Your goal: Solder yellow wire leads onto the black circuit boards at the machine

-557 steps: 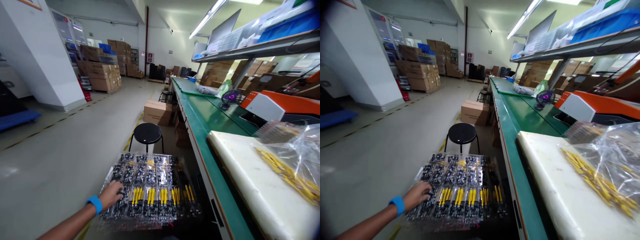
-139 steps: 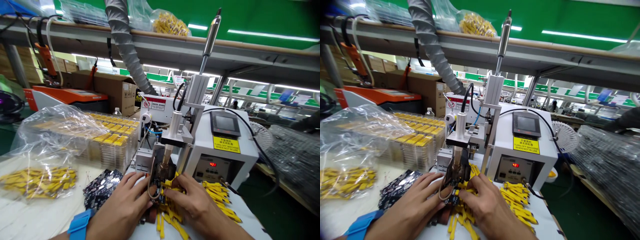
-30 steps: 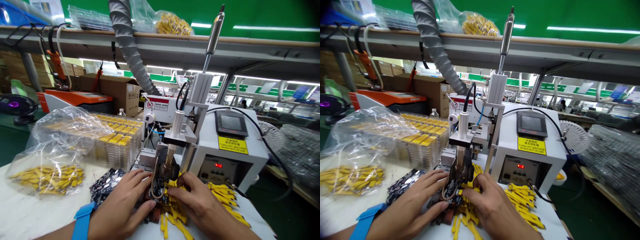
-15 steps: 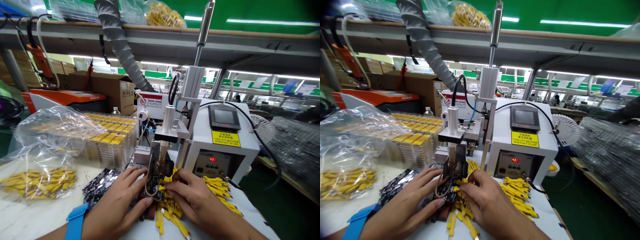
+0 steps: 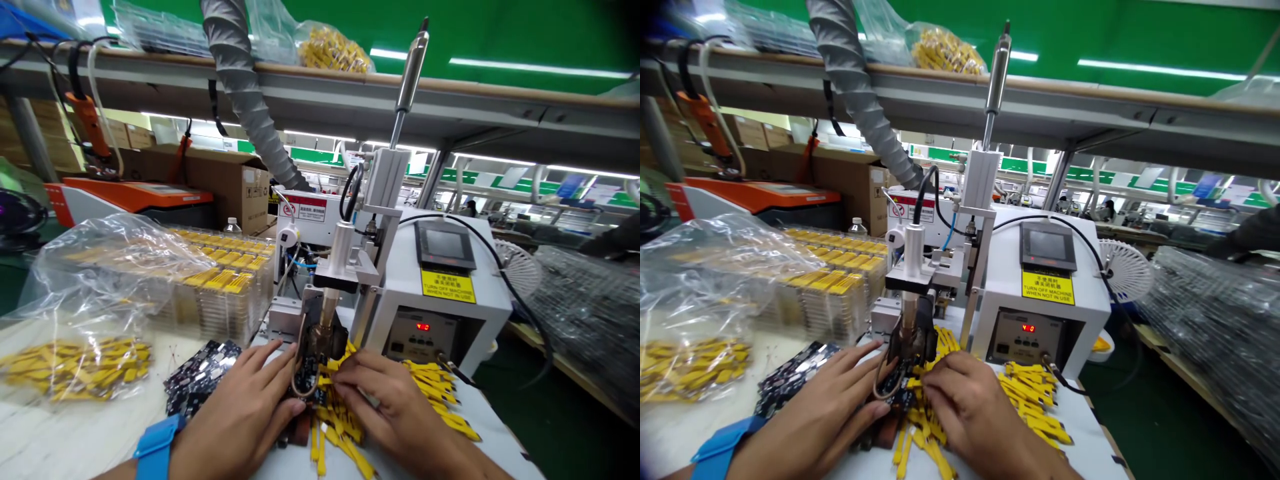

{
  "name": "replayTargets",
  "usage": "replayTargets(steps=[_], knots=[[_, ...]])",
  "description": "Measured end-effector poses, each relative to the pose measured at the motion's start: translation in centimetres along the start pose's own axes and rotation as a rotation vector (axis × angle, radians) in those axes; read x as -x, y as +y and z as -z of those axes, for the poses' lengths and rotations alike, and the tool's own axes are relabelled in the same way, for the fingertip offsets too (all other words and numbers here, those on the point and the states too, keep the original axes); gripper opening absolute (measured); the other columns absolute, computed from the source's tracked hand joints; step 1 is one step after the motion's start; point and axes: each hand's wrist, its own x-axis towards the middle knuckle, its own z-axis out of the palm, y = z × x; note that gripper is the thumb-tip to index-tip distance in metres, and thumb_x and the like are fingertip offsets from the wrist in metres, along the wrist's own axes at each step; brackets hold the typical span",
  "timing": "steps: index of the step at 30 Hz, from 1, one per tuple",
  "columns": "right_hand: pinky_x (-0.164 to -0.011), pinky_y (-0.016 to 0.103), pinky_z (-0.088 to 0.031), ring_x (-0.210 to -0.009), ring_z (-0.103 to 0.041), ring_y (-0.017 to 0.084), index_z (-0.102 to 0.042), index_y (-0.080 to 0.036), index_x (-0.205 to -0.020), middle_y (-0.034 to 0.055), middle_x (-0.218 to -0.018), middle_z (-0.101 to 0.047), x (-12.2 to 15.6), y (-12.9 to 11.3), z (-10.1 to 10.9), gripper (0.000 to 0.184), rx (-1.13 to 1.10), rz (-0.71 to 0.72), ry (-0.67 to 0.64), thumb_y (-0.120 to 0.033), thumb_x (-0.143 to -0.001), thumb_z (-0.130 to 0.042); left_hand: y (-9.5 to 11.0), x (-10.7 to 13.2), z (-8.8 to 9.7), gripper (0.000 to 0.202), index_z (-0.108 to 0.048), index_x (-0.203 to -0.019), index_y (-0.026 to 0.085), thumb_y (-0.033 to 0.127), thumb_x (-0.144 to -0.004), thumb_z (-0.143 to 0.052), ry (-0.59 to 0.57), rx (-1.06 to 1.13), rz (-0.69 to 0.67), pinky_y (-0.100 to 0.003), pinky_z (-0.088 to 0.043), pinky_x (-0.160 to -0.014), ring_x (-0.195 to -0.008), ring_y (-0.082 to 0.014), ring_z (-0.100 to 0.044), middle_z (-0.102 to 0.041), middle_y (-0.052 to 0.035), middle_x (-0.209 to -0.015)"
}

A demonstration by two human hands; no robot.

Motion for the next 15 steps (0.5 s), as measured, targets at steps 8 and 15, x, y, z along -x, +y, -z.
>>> replayTargets(steps=[8, 15], knots=[[-0.069, 0.025, -0.049, -0.074, -0.063, 0.014, -0.070, -0.017, -0.087, 0.0030, -0.081, -0.068, -0.3, -0.6, 0.4, 0.016, -0.119, -0.077, 0.063, -0.011, -0.087, -0.055, -0.1, 0.4, 1.8, 0.050, -0.045, -0.138, 0.017, 0.039, -0.094, -0.051, -0.044, 0.039, 0.043, -0.052, -0.049, -0.094, -0.119, -0.0343, -0.054, -0.058, -0.0110, -0.132], [-0.065, 0.023, -0.049, -0.073, -0.063, 0.014, -0.068, -0.018, -0.093, 0.0057, -0.080, -0.068, 0.0, -2.5, 1.2, 0.016, -0.243, 0.237, -0.087, -0.024, -0.097, -0.053, -3.5, 0.4, 8.1, 0.034, -0.063, -0.117, 0.025, 0.045, -0.095, -0.047, -0.377, 0.163, 0.153, -0.038, -0.055, -0.082, -0.099, -0.0275, -0.066, -0.069, -0.0068, -0.112]])
